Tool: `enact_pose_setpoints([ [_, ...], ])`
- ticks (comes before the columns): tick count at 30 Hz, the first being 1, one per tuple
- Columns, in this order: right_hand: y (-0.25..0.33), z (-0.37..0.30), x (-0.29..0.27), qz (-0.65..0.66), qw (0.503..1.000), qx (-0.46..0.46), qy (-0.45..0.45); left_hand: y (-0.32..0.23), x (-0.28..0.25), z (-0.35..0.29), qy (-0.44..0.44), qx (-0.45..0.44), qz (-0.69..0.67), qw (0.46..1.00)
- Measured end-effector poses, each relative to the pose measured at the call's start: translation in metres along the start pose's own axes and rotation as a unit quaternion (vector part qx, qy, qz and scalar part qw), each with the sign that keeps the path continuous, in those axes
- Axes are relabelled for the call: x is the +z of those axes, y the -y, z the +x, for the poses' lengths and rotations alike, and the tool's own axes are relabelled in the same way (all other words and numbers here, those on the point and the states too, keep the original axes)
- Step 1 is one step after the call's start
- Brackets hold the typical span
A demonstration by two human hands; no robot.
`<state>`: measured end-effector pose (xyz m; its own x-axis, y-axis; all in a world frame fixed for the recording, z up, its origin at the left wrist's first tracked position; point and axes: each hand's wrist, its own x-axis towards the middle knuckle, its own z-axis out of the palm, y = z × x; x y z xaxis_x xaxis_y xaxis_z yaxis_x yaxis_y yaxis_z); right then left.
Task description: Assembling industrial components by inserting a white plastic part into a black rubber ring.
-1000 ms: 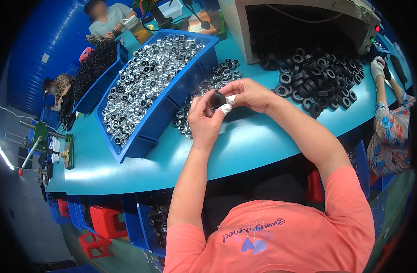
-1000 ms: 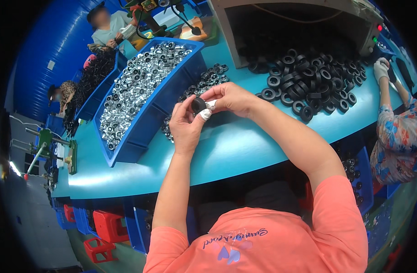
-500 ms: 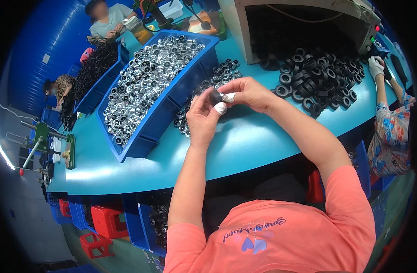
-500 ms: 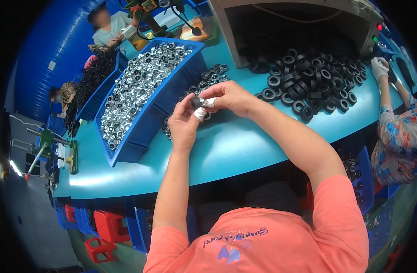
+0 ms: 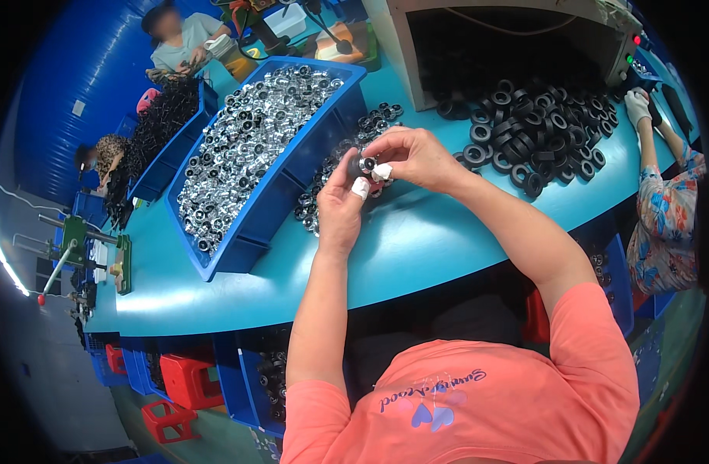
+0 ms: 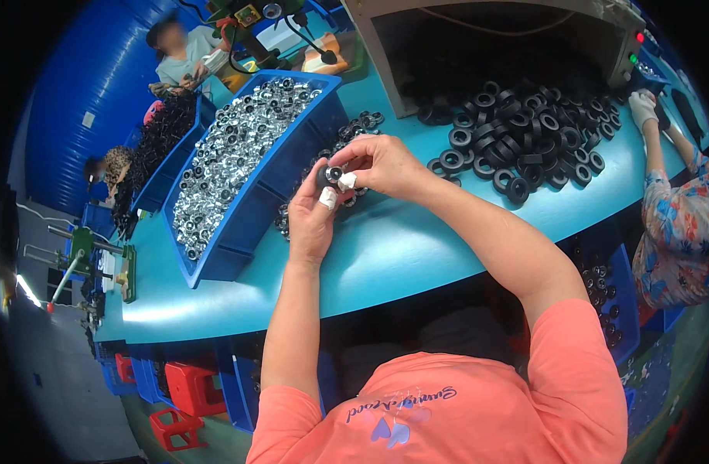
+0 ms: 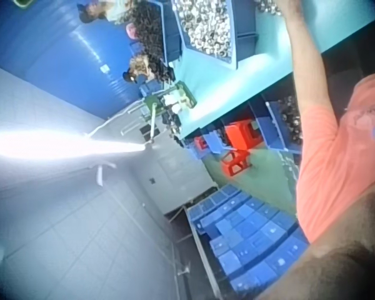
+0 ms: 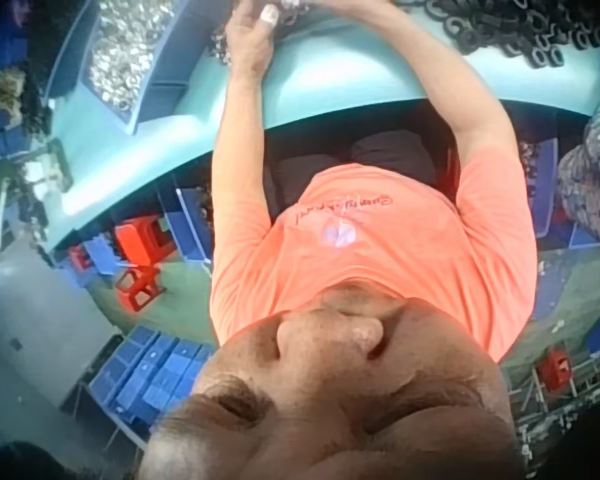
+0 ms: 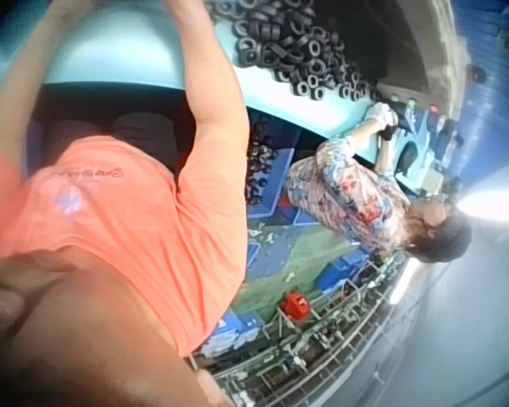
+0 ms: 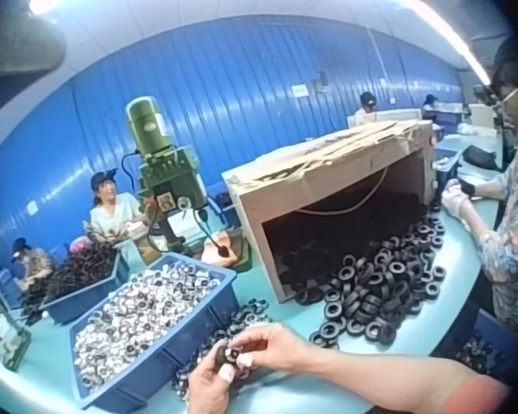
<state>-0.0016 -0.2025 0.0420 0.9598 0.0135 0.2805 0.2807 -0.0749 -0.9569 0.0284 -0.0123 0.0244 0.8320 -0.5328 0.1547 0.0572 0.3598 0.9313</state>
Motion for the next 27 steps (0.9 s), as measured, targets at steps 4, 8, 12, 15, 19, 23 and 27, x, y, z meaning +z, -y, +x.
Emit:
enact_pose_setpoints([
  [4, 0.011, -0.004, 0.002, -0.105, 0.992, -0.071, 0.0, 0.0, -0.001, -0.001, 0.011, -0.005, -0.012, 1.0],
  [8, 0.013, -0.006, 0.005, -0.182, 0.975, -0.13, -0.005, 0.003, -0.005, 0.001, 0.023, -0.005, 0.001, 1.0],
  [12, 0.019, -0.008, 0.014, -0.178, 0.98, -0.08, 0.039, 0.01, -0.005, 0.0, -0.027, -0.007, 0.032, 0.999],
  [15, 0.01, -0.007, 0.013, -0.019, 1.0, -0.003, -0.006, 0.01, -0.003, 0.0, -0.025, 0.005, 0.025, 0.999],
  [19, 0.014, -0.003, 0.0, -0.114, 0.989, 0.057, 0.08, 0.011, -0.004, -0.002, -0.006, 0.023, 0.026, 0.999],
  [23, 0.017, -0.005, 0.002, -0.028, 0.992, 0.085, 0.086, 0.01, -0.003, -0.002, -0.002, 0.056, 0.074, 0.996],
  [27, 0.001, -0.004, 0.004, -0.06, 0.995, 0.017, 0.072, 0.011, 0.005, -0.005, -0.04, 0.081, 0.161, 0.983],
])
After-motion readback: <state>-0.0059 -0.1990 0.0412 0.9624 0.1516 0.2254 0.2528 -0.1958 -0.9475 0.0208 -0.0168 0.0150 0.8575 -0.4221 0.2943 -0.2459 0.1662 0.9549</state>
